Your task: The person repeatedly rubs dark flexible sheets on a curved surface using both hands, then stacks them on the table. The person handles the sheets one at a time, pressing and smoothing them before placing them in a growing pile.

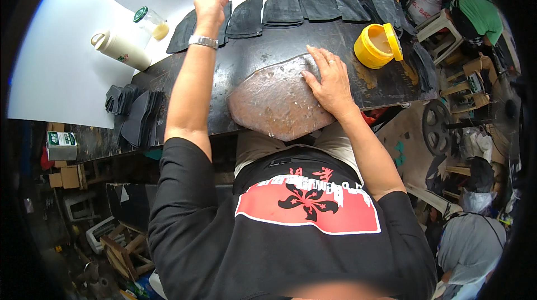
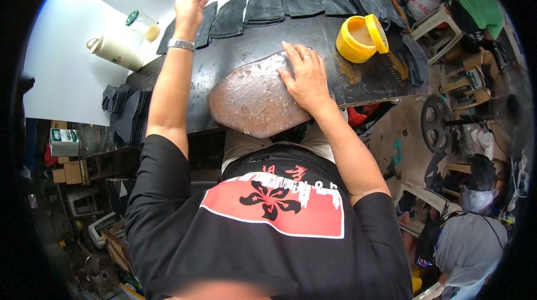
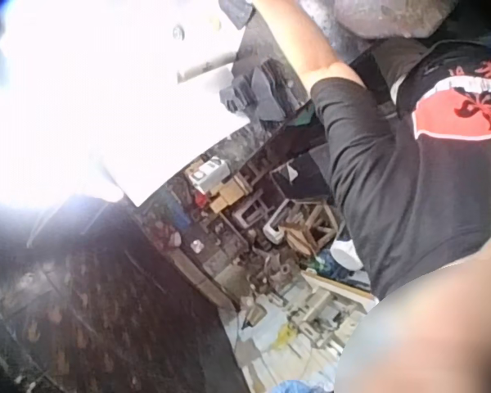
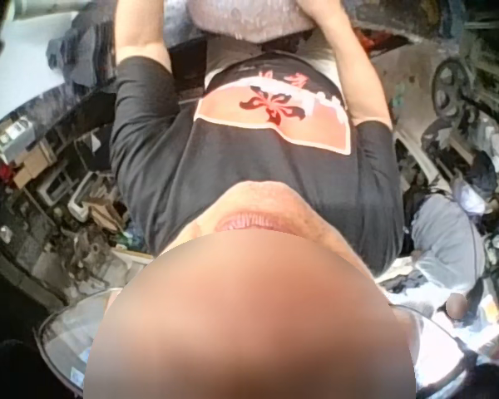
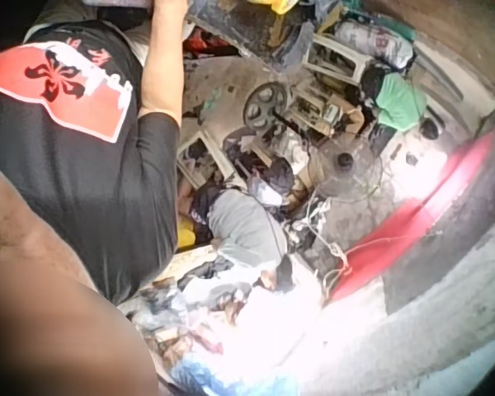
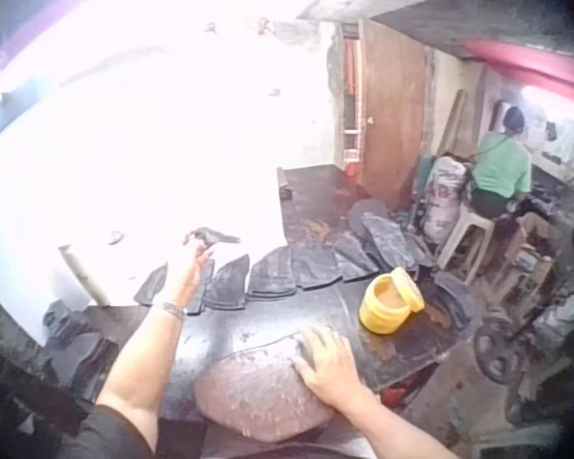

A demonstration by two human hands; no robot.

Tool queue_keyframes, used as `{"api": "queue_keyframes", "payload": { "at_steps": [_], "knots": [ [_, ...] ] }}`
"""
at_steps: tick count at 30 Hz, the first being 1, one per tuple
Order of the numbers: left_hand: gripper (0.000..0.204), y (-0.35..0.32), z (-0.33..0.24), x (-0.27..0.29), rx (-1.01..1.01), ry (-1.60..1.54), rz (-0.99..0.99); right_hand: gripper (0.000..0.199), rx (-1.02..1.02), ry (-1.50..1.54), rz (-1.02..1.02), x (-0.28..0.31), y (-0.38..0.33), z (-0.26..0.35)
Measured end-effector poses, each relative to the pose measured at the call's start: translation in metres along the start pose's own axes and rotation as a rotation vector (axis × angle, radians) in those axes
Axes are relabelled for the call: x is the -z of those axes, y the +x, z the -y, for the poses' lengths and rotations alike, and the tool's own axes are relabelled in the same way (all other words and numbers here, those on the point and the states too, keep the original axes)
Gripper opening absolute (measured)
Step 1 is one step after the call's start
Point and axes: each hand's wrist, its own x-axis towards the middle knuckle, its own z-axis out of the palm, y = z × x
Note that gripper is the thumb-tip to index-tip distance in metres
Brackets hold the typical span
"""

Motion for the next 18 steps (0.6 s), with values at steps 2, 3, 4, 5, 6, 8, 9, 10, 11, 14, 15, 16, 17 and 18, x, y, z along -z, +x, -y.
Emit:
{"api": "queue_keyframes", "payload": {
  "at_steps": [2, 3, 4, 5, 6, 8, 9, 10, 11, 14, 15, 16, 17, 18],
  "knots": [
    [0.041, -0.013, 0.030, 0.005, 0.107, 0.031, -0.096, 0.060, 0.018, -0.031, 0.004, 0.000, 0.000, 0.001],
    [0.042, -0.019, 0.041, 0.008, 0.201, 0.053, -0.147, 0.060, 0.021, -0.050, 0.010, 0.000, 0.000, 0.001],
    [0.042, -0.025, 0.049, 0.012, 0.205, 0.085, -0.150, 0.060, 0.024, -0.068, 0.016, 0.000, 0.000, 0.002],
    [0.042, -0.032, 0.056, 0.016, 0.238, 0.119, -0.181, 0.060, 0.031, -0.082, 0.016, 0.000, 0.000, 0.002],
    [0.043, -0.038, 0.058, 0.020, 0.228, 0.165, -0.170, 0.061, 0.042, -0.113, 0.018, 0.000, 0.000, 0.003],
    [0.042, -0.047, 0.057, 0.026, 0.202, 0.232, -0.132, 0.063, 0.048, -0.139, 0.032, 0.000, 0.001, 0.005],
    [0.042, -0.050, 0.053, 0.028, 0.202, 0.274, -0.126, 0.063, 0.054, -0.149, 0.033, 0.001, 0.001, 0.006],
    [0.042, -0.053, 0.048, 0.029, 0.222, 0.321, -0.093, 0.063, 0.053, -0.148, 0.037, 0.001, 0.002, 0.007],
    [0.042, -0.056, 0.043, 0.030, 0.240, 0.351, -0.078, 0.064, 0.054, -0.147, 0.036, 0.002, 0.002, 0.008],
    [0.041, -0.063, 0.031, 0.029, 0.268, 0.420, -0.028, 0.063, 0.034, -0.140, 0.061, 0.003, 0.002, 0.009],
    [0.041, -0.065, 0.028, 0.029, 0.277, 0.438, -0.013, 0.063, 0.025, -0.134, 0.071, 0.003, 0.002, 0.009],
    [0.040, -0.066, 0.026, 0.029, 0.282, 0.451, 0.005, 0.063, 0.026, -0.139, 0.076, 0.003, 0.002, 0.010],
    [0.040, -0.067, 0.025, 0.029, 0.291, 0.463, 0.013, 0.063, 0.028, -0.142, 0.077, 0.003, 0.002, 0.009],
    [0.040, -0.068, 0.023, 0.030, 0.297, 0.471, 0.025, 0.063, 0.030, -0.144, 0.077, 0.003, 0.002, 0.009]
  ]
}}
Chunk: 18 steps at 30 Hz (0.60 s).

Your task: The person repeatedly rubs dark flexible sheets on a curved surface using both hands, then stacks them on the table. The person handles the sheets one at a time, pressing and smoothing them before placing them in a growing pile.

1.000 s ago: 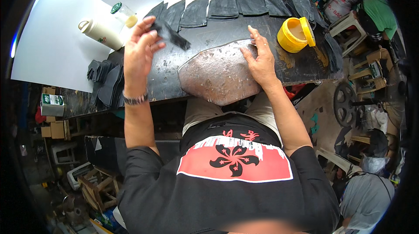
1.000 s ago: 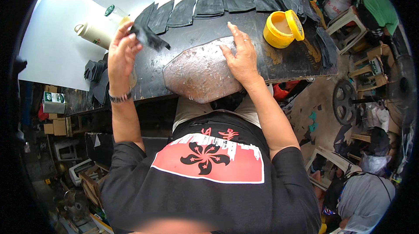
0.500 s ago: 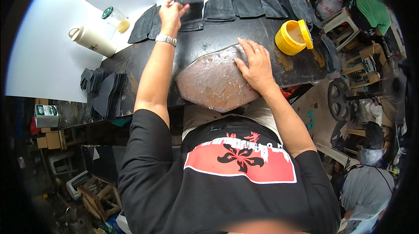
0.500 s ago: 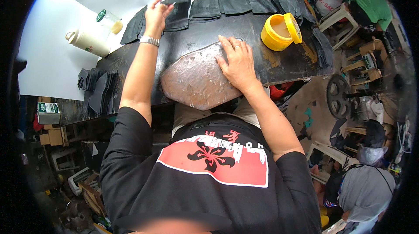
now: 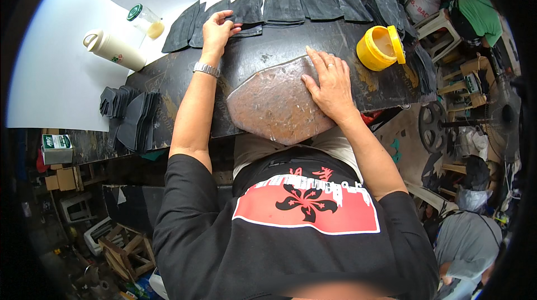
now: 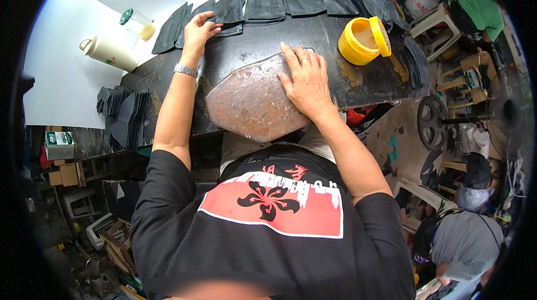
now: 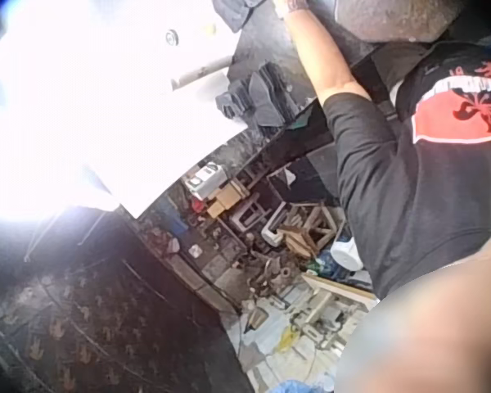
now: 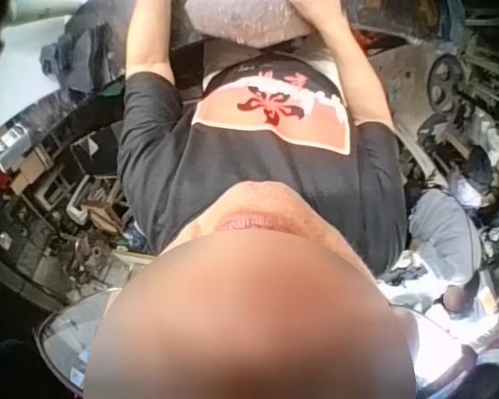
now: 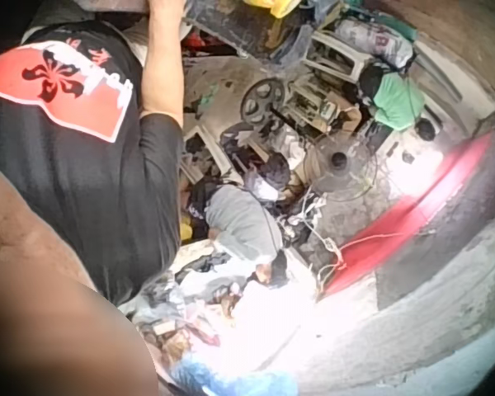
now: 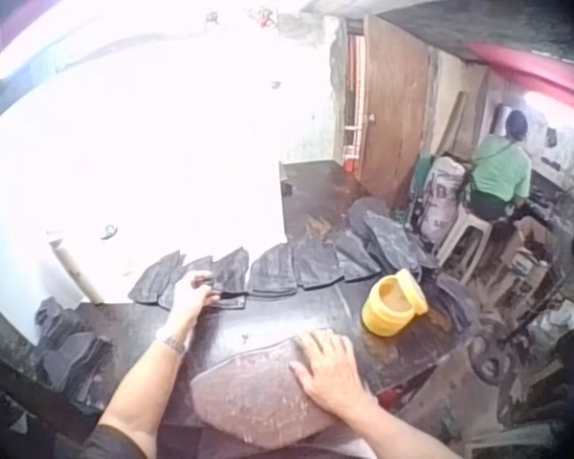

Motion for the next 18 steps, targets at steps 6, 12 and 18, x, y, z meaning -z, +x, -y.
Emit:
{"api": "queue_keyframes", "payload": {
  "at_steps": [6, 12, 18],
  "knots": [
    [0.039, -0.002, 0.000, 0.011, 0.006, 0.122, 0.069, 0.064, 0.040, -0.016, -0.051, -0.002, 0.000, -0.001],
    [0.046, -0.007, 0.000, 0.010, -0.232, 0.688, -0.048, 0.067, 0.040, 0.022, -0.080, -0.003, 0.001, -0.001],
    [0.052, -0.016, 0.001, 0.000, -0.452, 0.992, -0.191, 0.068, 0.045, 0.040, -0.084, -0.004, 0.001, -0.002]
  ]
}}
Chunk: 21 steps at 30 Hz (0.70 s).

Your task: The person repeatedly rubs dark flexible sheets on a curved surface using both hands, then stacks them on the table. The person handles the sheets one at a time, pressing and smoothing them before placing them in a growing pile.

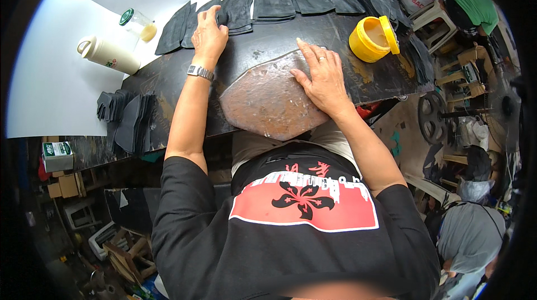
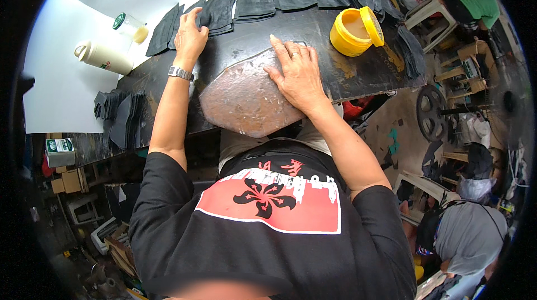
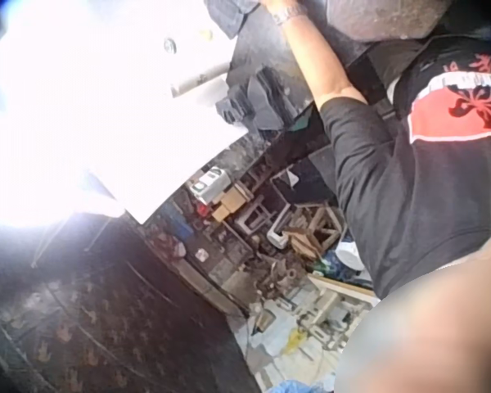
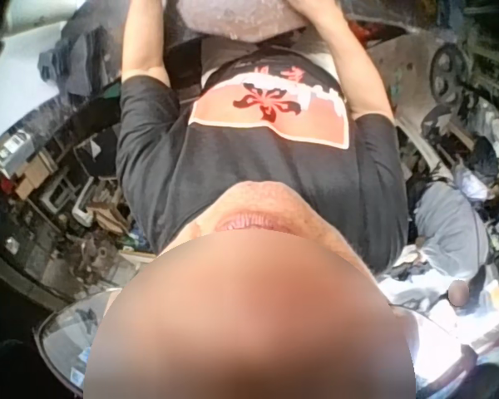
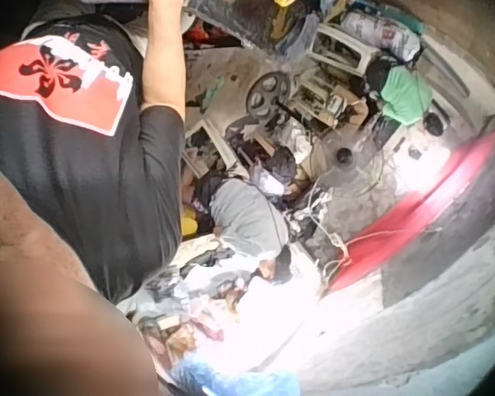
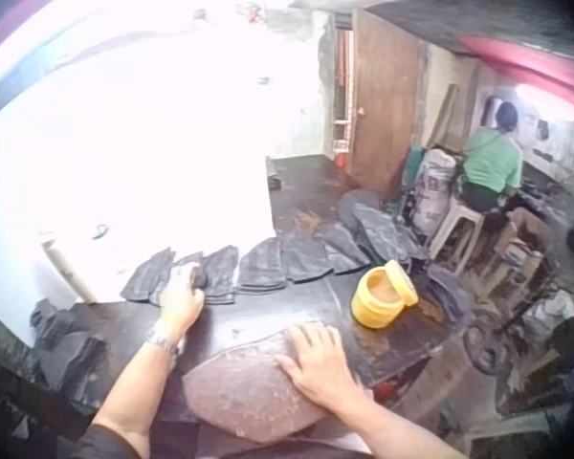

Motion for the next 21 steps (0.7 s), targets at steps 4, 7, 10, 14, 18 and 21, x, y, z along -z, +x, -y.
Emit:
{"api": "queue_keyframes", "payload": {
  "at_steps": [4, 7, 10, 14, 18, 21],
  "knots": [
    [0.051, 0.000, 0.006, 0.000, -0.163, 0.034, -0.041, 0.068, -0.007, -0.010, -0.010, 0.001, 0.000, 0.001],
    [0.049, 0.000, 0.013, -0.002, -0.195, -0.025, 0.054, 0.068, 0.010, -0.031, -0.067, 0.001, -0.001, 0.001],
    [0.048, -0.001, 0.019, -0.004, -0.163, -0.082, 0.062, 0.068, 0.013, -0.007, -0.075, 0.001, -0.001, 0.001],
    [0.050, -0.002, 0.021, -0.006, -0.151, -0.177, 0.081, 0.067, 0.001, 0.021, -0.041, 0.001, -0.001, 0.001],
    [0.051, -0.005, 0.019, -0.008, -0.168, -0.145, 0.028, 0.068, -0.004, 0.023, -0.035, 0.001, -0.001, 0.001],
    [0.051, -0.006, 0.018, -0.007, -0.182, -0.117, 0.076, 0.068, 0.019, 0.014, -0.064, 0.002, -0.001, 0.001]
  ]
}}
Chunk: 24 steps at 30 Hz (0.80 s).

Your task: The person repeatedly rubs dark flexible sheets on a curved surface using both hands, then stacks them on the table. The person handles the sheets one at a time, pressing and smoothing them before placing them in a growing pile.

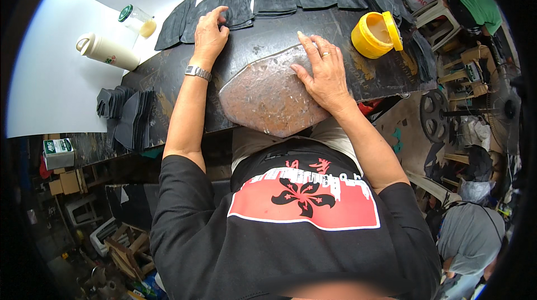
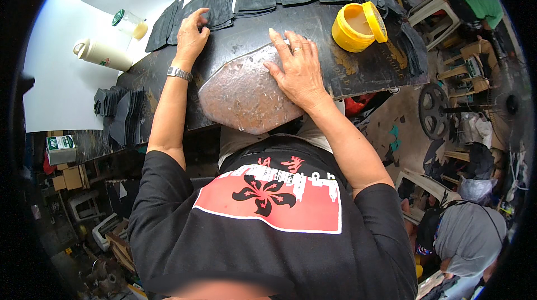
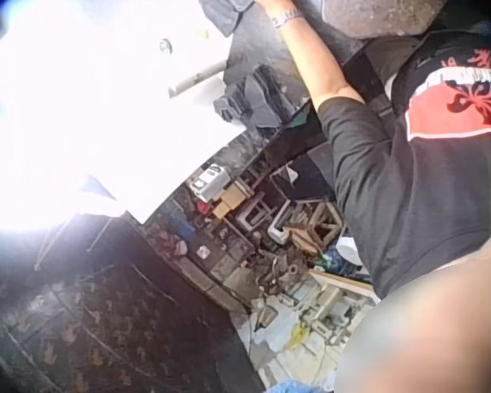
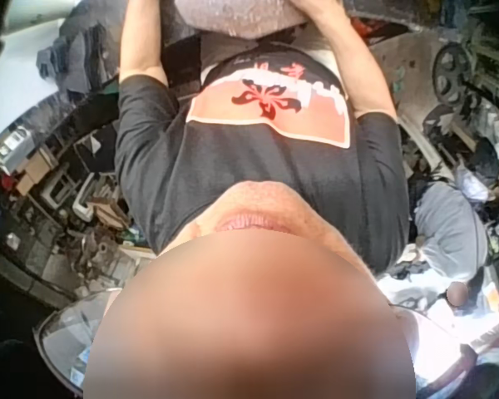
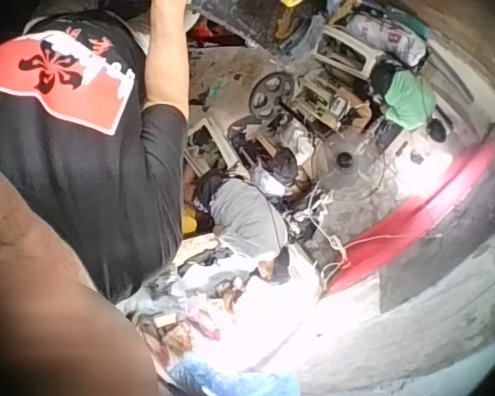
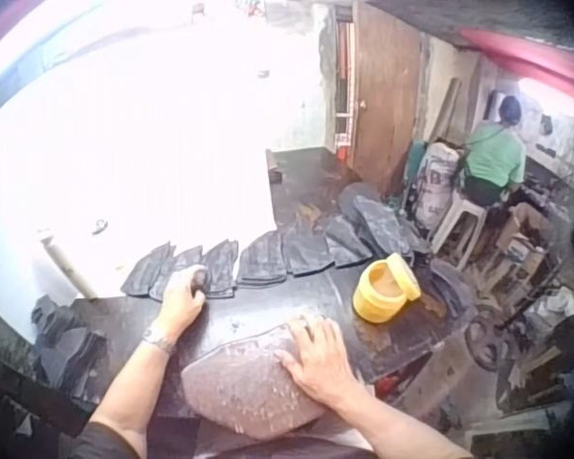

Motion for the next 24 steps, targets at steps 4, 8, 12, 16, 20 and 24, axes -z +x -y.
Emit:
{"api": "queue_keyframes", "payload": {
  "at_steps": [4, 8, 12, 16, 20, 24],
  "knots": [
    [0.047, 0.001, -0.003, 0.002, -0.004, 0.020, 0.055, 0.069, 0.001, 0.021, 0.026, 0.001, 0.001, 0.000],
    [0.042, 0.003, -0.005, 0.005, -0.071, 0.113, 0.020, 0.070, -0.001, 0.018, 0.032, 0.000, 0.000, 0.000],
    [0.039, 0.005, -0.007, 0.000, -0.023, 0.016, -0.029, 0.071, -0.008, -0.008, 0.031, -0.001, 0.000, 0.000],
    [0.038, 0.006, -0.013, 0.001, -0.097, 0.007, -0.209, 0.069, 0.014, -0.032, 0.030, -0.001, 0.002, -0.002],
    [0.057, -0.010, -0.037, 0.020, -0.144, -0.092, -0.350, 0.070, 0.039, -0.035, 0.068, -0.002, 0.004, -0.003],
    [0.033, -0.064, -0.059, 0.056, -0.233, -0.166, -0.267, 0.074, 0.039, -0.094, 0.209, -0.002, 0.002, -0.001]
  ]
}}
